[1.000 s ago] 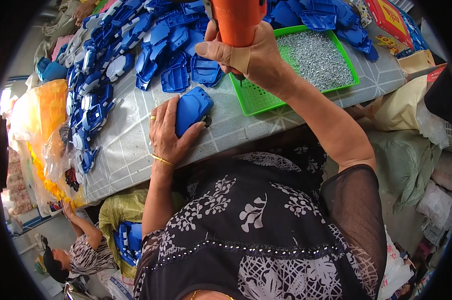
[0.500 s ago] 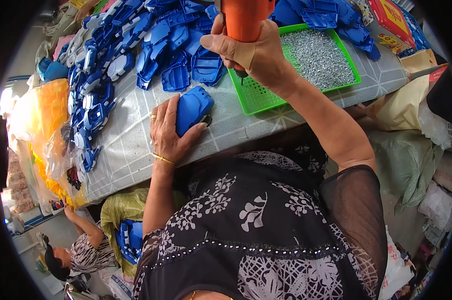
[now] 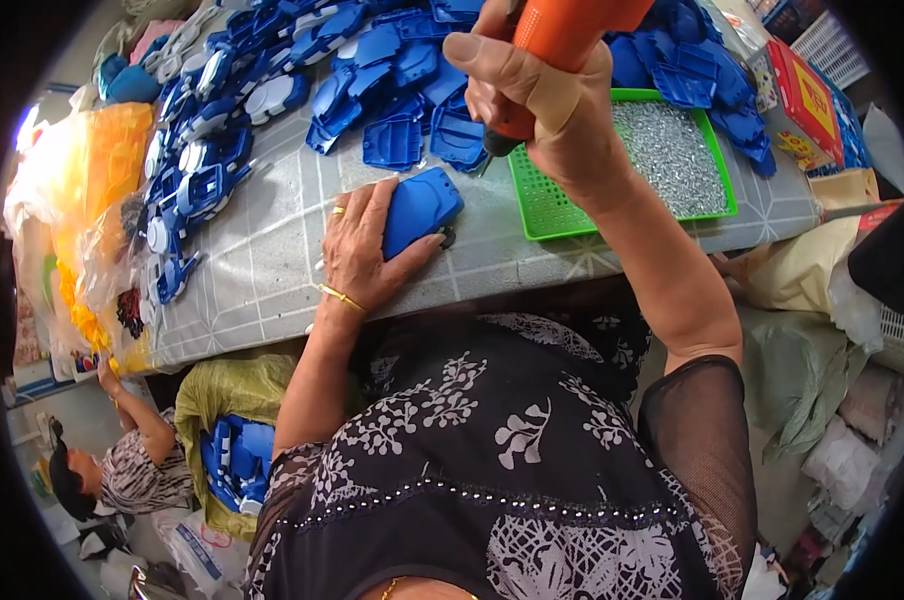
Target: Assembling blue plastic toy components using an electric screwdriver and screws.
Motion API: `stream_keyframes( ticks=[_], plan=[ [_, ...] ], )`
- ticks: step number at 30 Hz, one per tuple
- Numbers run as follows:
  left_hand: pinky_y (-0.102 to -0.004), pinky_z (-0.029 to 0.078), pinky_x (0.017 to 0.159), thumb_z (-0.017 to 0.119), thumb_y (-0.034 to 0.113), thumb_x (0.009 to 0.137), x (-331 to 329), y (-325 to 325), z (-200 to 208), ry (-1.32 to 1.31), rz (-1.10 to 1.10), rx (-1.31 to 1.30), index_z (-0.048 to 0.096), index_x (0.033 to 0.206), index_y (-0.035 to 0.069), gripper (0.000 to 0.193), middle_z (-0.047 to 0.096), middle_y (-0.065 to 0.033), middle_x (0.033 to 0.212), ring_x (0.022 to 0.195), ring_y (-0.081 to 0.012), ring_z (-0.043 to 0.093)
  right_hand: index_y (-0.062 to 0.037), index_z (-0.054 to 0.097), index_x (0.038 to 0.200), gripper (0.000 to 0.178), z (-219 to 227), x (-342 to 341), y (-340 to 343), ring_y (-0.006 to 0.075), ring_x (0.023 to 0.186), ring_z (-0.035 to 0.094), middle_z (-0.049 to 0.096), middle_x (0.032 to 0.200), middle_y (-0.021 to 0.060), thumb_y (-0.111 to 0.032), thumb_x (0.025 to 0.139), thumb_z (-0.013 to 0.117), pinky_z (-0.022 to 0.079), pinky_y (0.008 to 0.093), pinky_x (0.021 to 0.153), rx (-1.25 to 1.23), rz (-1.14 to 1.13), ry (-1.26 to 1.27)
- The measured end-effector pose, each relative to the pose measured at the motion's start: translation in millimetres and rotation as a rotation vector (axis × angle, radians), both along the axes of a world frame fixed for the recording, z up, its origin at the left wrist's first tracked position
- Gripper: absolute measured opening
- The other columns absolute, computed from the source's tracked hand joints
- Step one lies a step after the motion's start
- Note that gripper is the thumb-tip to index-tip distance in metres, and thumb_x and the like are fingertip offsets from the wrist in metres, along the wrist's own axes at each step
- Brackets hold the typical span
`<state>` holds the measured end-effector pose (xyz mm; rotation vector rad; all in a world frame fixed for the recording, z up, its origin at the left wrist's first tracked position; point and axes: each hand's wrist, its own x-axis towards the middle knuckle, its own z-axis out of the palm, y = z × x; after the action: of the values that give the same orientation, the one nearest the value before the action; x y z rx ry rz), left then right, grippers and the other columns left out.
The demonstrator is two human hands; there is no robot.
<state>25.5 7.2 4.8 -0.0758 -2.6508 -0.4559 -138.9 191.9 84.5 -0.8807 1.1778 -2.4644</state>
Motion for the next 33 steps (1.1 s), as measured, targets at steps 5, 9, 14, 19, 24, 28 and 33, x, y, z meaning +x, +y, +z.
stream_keyframes(
  ticks=[5, 9, 14, 19, 24, 28, 33],
  plan=[
    [-0.0463, 0.047, 0.09, 0.08, 0.049, 0.08, 0.1, -1.2, -1.8, -0.009, -0.01, 0.012, 0.058, 0.131, -0.001, 0.075, 0.064, -0.0177, 0.114, 0.104, -0.0374, 0.06, -0.008, 0.059, 0.097, 0.016, -7.0, 6.5, -23.9, 0.0098, 0.054, 0.051, 0.049, 0.063, -0.0025, -0.01, 0.092, 0.073, 0.044, 0.0299, 0.06, 0.039, 0.04, 0.056],
    [-0.0465, 0.047, 0.09, 0.079, 0.05, 0.081, 0.4, -2.5, -1.7, -0.011, -0.008, 0.016, 0.058, 0.131, -0.001, 0.075, 0.064, -0.0175, 0.114, 0.104, -0.0375, 0.059, -0.0077, 0.06, 0.097, 0.016, -10.2, 9.5, -32.9, 0.0105, 0.053, 0.051, 0.05, 0.063, -0.0022, -0.011, 0.092, 0.074, 0.045, 0.031, 0.06, 0.054, 0.04, 0.038],
    [-0.0463, 0.047, 0.089, 0.08, 0.05, 0.081, 0.8, -3.1, -1.0, -0.008, -0.009, 0.023, 0.058, 0.131, -0.001, 0.075, 0.063, -0.0175, 0.113, 0.103, -0.0372, 0.059, -0.0075, 0.06, 0.094, 0.015, -12.2, 9.9, -35.7, 0.0109, 0.054, 0.052, 0.051, 0.063, -0.0021, -0.011, 0.092, 0.074, 0.045, 0.0314, 0.06, 0.073, 0.039, 0.052],
    [-0.0454, 0.047, 0.089, 0.079, 0.05, 0.081, 0.0, -3.4, 0.1, -0.016, -0.022, 0.023, 0.057, 0.131, -0.002, 0.075, 0.063, -0.0176, 0.112, 0.101, -0.0368, 0.059, -0.0082, 0.06, 0.094, 0.013, -15.3, 6.2, -33.1, 0.0094, 0.054, 0.051, 0.049, 0.063, -0.0031, -0.011, 0.093, 0.073, 0.044, 0.03, 0.06, 0.074, 0.055, 0.067],
    [-0.0453, 0.047, 0.088, 0.079, 0.05, 0.082, 0.4, -3.3, 0.1, -0.008, -0.023, 0.015, 0.057, 0.131, -0.002, 0.075, 0.063, -0.0178, 0.111, 0.101, -0.0367, 0.059, -0.0081, 0.06, 0.093, 0.013, -13.1, 11.2, -33.4, 0.0088, 0.055, 0.051, 0.049, 0.064, -0.0035, -0.01, 0.093, 0.073, 0.044, 0.0295, 0.06, 0.068, 0.035, 0.032],
    [-0.0452, 0.046, 0.088, 0.079, 0.05, 0.082, 0.3, -3.5, 0.1, -0.002, -0.025, 0.008, 0.057, 0.13, -0.002, 0.075, 0.063, -0.0176, 0.111, 0.1, -0.0364, 0.059, -0.0079, 0.06, 0.091, 0.013, -15.7, 10.5, -35.4, 0.0091, 0.055, 0.052, 0.049, 0.064, -0.0033, -0.01, 0.093, 0.073, 0.044, 0.0295, 0.06, 0.093, 0.048, 0.049],
    [-0.045, 0.047, 0.088, 0.078, 0.051, 0.082, 0.7, -2.7, -1.0, -0.016, -0.013, -0.003, 0.056, 0.13, -0.002, 0.075, 0.062, -0.0173, 0.11, 0.101, -0.036, 0.059, -0.0083, 0.058, 0.087, 0.016, -15.1, 11.7, -38.1, 0.0091, 0.054, 0.051, 0.049, 0.064, -0.0029, -0.01, 0.092, 0.073, 0.044, 0.0293, 0.058, 0.119, 0.026, 0.093]
  ],
)
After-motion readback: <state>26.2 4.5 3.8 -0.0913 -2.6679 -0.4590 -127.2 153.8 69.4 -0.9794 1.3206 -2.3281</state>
